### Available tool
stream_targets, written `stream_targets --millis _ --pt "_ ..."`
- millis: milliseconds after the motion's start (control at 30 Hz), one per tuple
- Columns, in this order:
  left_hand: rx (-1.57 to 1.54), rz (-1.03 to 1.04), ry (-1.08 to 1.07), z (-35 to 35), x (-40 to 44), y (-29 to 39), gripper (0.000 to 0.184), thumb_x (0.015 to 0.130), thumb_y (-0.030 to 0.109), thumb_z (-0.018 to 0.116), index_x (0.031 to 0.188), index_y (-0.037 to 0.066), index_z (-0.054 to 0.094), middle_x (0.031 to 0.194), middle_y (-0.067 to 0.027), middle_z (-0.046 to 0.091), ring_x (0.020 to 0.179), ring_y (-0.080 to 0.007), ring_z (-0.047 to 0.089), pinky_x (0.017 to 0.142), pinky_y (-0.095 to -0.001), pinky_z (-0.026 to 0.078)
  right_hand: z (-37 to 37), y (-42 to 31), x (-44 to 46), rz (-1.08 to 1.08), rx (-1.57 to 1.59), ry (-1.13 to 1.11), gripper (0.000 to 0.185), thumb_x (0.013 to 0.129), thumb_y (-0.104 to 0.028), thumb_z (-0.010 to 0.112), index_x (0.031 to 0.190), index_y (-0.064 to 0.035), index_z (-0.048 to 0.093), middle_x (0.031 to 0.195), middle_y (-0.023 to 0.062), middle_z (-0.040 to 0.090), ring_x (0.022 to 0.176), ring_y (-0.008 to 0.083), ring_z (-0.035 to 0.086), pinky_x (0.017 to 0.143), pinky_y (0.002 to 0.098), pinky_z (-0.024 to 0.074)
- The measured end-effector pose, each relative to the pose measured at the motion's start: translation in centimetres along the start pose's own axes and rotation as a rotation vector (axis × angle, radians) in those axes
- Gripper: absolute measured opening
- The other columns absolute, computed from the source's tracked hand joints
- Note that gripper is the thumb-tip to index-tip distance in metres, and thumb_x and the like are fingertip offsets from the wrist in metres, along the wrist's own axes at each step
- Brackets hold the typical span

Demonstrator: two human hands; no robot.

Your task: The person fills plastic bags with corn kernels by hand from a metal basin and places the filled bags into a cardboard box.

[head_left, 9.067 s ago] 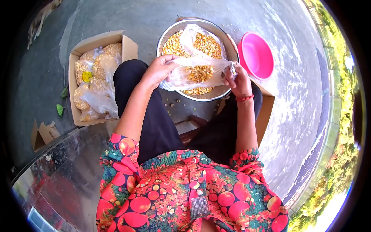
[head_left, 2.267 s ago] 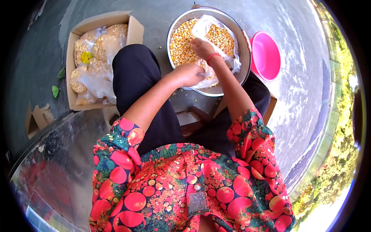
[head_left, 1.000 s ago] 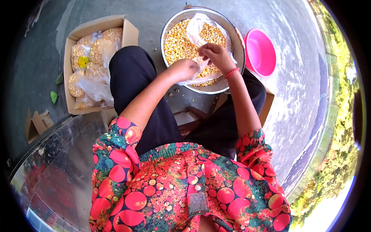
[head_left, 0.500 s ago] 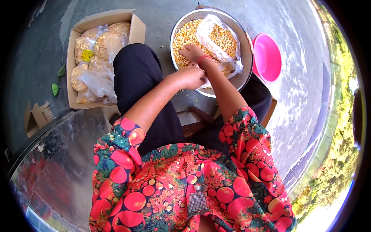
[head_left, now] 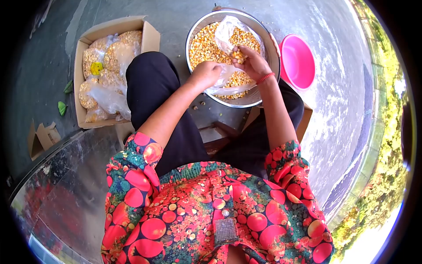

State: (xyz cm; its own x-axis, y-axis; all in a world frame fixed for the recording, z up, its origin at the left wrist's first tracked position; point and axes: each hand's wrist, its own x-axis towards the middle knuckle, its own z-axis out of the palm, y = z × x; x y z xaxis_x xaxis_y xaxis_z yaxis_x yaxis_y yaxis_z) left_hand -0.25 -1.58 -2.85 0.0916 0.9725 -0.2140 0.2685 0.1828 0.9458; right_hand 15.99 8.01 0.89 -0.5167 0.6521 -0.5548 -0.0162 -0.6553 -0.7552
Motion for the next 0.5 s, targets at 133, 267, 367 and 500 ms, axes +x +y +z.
stream_targets --millis 133,267,367,500 --pt "-0.062 -0.048 0.094 -0.4 0.5 -0.2 0.030 0.086 0.023 0.045 0.082 -0.003 0.059 0.062 -0.0070 0.056 0.056 -0.0111 0.050 0.053 -0.0285 0.040 -0.1 -0.4 -3.8 0.018 -0.080 -0.078 0.023 0.089 -0.020 0.041 0.091 -0.0010 0.054 0.087 0.0083 0.057 0.073 0.0152 0.058 0.064 0.0238 0.0516" --pt "-0.201 -0.081 0.076 -0.1 0.7 -0.5 0.031 0.088 0.023 0.044 0.085 -0.004 0.058 0.066 -0.0030 0.056 0.058 -0.0078 0.048 0.054 -0.0255 0.040 0.4 2.1 -4.5 0.093 -0.168 0.001 0.025 0.088 -0.016 0.044 0.105 0.0005 0.052 0.101 0.0086 0.054 0.091 0.0152 0.054 0.074 0.0251 0.0491" --pt "-0.262 -0.067 0.056 0.2 0.7 -0.9 0.029 0.088 0.022 0.044 0.087 -0.004 0.058 0.071 -0.0042 0.057 0.062 -0.0076 0.050 0.056 -0.0247 0.041 0.9 2.7 -4.9 0.077 -0.494 0.041 0.026 0.086 -0.018 0.047 0.106 -0.0031 0.053 0.103 0.0062 0.054 0.095 0.0138 0.052 0.072 0.0251 0.0479" --pt "-0.204 -0.112 -0.077 -0.3 -0.1 1.0 0.027 0.087 0.021 0.045 0.091 -0.002 0.059 0.074 -0.0050 0.058 0.065 -0.0075 0.051 0.059 -0.0243 0.042 1.4 0.7 -4.6 0.097 -0.682 0.048 0.021 0.085 -0.021 0.048 0.096 -0.0061 0.059 0.088 -0.0004 0.059 0.077 0.0075 0.056 0.060 0.0206 0.0447"
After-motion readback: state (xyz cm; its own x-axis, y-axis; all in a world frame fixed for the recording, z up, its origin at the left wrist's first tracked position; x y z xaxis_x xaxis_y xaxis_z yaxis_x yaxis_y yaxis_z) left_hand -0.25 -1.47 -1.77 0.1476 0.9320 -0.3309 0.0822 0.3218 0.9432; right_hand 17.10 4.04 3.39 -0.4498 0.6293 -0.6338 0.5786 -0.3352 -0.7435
